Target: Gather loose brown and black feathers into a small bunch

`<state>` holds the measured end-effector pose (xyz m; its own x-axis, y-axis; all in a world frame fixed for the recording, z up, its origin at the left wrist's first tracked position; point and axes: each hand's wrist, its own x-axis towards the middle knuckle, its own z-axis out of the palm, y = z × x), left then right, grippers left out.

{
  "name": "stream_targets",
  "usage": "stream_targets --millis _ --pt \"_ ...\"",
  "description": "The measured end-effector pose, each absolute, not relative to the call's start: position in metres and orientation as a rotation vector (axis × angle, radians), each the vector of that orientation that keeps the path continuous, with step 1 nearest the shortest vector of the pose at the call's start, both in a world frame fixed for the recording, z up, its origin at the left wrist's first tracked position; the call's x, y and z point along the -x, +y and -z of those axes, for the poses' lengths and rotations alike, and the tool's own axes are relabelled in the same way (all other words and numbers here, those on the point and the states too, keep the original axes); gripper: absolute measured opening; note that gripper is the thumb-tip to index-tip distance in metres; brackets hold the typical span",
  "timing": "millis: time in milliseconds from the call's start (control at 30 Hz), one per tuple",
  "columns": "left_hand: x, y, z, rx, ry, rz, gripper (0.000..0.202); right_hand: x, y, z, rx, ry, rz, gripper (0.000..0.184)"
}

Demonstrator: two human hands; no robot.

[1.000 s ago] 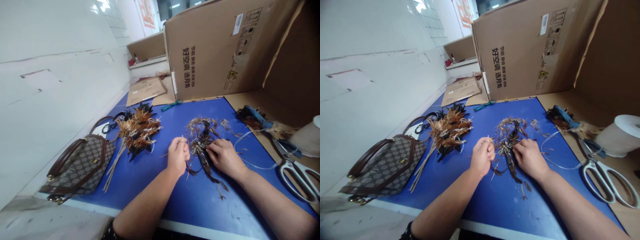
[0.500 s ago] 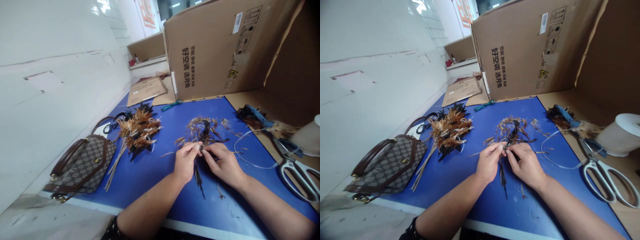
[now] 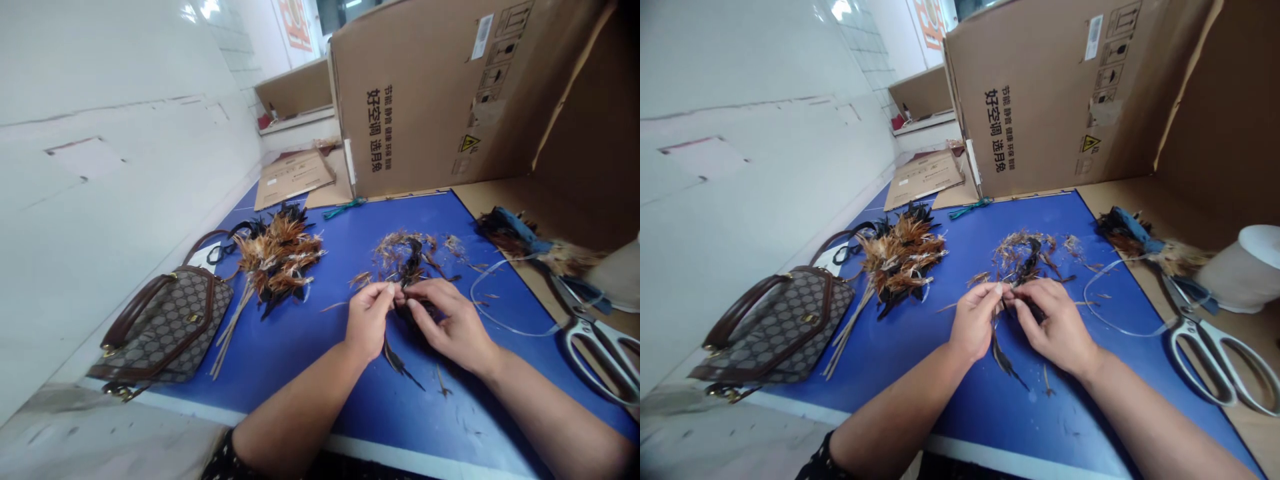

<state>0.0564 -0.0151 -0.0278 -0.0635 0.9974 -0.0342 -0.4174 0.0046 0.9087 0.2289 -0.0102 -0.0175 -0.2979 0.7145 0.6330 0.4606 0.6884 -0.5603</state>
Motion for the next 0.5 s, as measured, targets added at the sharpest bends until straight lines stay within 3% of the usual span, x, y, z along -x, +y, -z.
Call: stream_targets --millis 133,500 --pt "-0.054 -0.017 0.021 -0.843 0.908 -1.230 0.033 -0.234 -0.006 0.016 0.908 -1.878 -0.368 0.035" --pt "-0.053 -0.018 0.017 -0.934 0.948 -1.190 0.030 -0.239 0.009 0.010 0.841 -2.021 -0.360 0.031"
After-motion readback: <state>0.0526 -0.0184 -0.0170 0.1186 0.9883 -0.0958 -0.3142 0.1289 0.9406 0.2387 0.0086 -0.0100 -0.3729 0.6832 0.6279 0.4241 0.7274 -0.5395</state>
